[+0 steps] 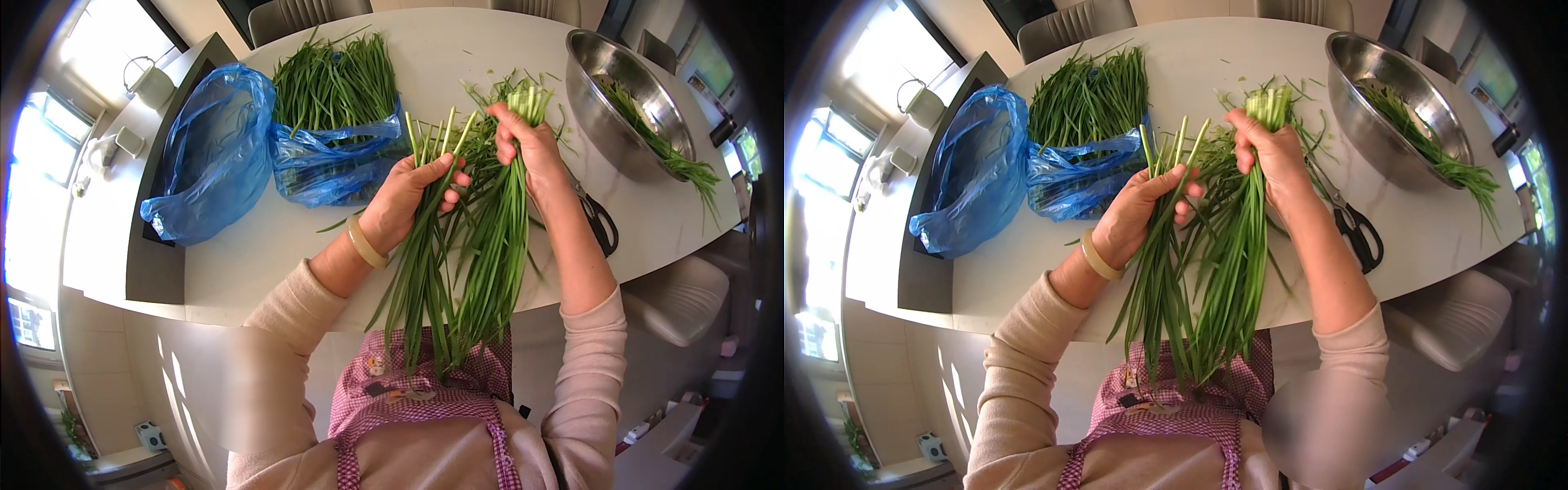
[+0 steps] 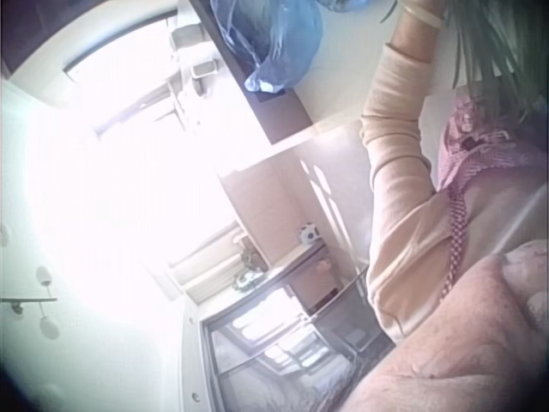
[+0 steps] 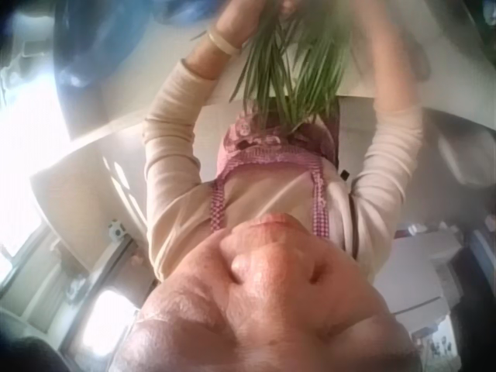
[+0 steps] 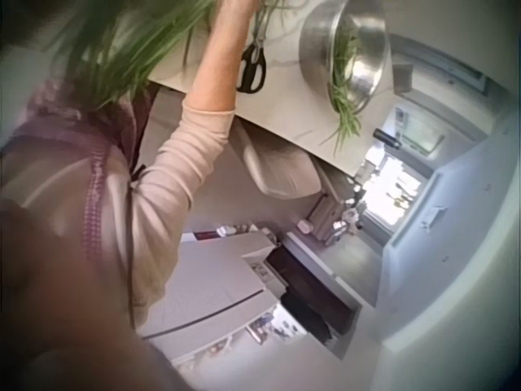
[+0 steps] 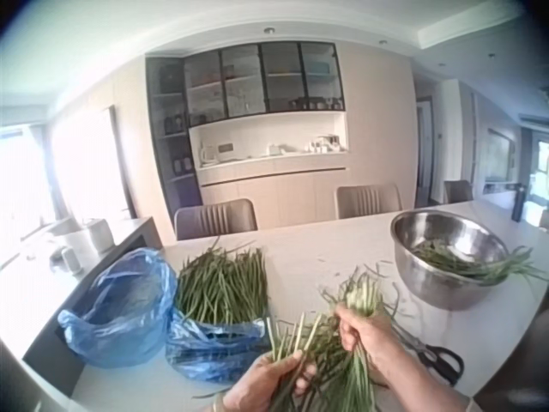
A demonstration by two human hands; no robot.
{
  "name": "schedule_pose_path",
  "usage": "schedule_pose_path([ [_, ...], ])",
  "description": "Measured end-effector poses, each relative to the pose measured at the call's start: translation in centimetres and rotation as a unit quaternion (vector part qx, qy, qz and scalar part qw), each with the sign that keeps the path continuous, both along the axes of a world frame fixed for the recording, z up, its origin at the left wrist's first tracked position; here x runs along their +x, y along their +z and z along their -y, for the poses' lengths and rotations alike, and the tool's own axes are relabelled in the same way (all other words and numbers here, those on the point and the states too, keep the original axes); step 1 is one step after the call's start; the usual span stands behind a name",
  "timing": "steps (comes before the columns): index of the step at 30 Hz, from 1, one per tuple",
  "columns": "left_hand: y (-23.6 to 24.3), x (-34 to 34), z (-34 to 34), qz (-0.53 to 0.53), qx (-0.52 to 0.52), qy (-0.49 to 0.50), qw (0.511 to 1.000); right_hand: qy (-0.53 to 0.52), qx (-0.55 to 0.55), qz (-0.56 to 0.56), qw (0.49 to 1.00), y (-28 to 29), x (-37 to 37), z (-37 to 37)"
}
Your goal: The person trims the ends of green onions by hand, snapping off the tips and placing the trimmed pieces into a metal bowl. The person handles the green onions in small bunches, repeatedly snapping off the ends and discarding them into the bowl.
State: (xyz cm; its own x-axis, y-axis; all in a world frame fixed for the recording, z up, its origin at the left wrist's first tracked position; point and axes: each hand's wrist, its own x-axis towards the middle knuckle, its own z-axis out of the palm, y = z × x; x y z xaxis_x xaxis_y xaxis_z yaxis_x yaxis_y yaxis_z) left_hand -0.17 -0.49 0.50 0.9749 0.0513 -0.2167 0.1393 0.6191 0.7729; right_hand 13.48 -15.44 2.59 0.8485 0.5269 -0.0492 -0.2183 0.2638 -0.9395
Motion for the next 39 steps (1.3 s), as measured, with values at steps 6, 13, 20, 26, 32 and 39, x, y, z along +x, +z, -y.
schedule_pose_path([
  [6,0.7,-0.2,0.3,-0.014,0.029,-0.001,0.999,0.121,-0.063,0.092,0.986,0.1,-2.0,-0.7],
  [13,-0.3,0.2,-0.1,0.004,-0.009,-0.008,1.0,0.008,0.011,0.012,1.0,-0.7,-0.5,-0.5],
  [20,-0.1,0.0,0.4,-0.009,0.016,0.066,0.998,0.149,-0.12,0.126,0.974,0.0,-2.1,-0.9],
  [26,-0.6,0.2,0.7,-0.008,0.065,0.081,0.995,0.184,-0.146,0.119,0.965,-0.1,-1.5,-0.3],
  [32,-0.4,0.1,0.2,-0.039,0.076,0.077,0.993,0.09,-0.176,0.147,0.969,-0.4,0.6,0.5],
  [39,-0.3,0.1,0.3,0.004,0.051,0.064,0.997,-0.158,-0.127,0.212,0.956,0.1,2.1,1.3],
])
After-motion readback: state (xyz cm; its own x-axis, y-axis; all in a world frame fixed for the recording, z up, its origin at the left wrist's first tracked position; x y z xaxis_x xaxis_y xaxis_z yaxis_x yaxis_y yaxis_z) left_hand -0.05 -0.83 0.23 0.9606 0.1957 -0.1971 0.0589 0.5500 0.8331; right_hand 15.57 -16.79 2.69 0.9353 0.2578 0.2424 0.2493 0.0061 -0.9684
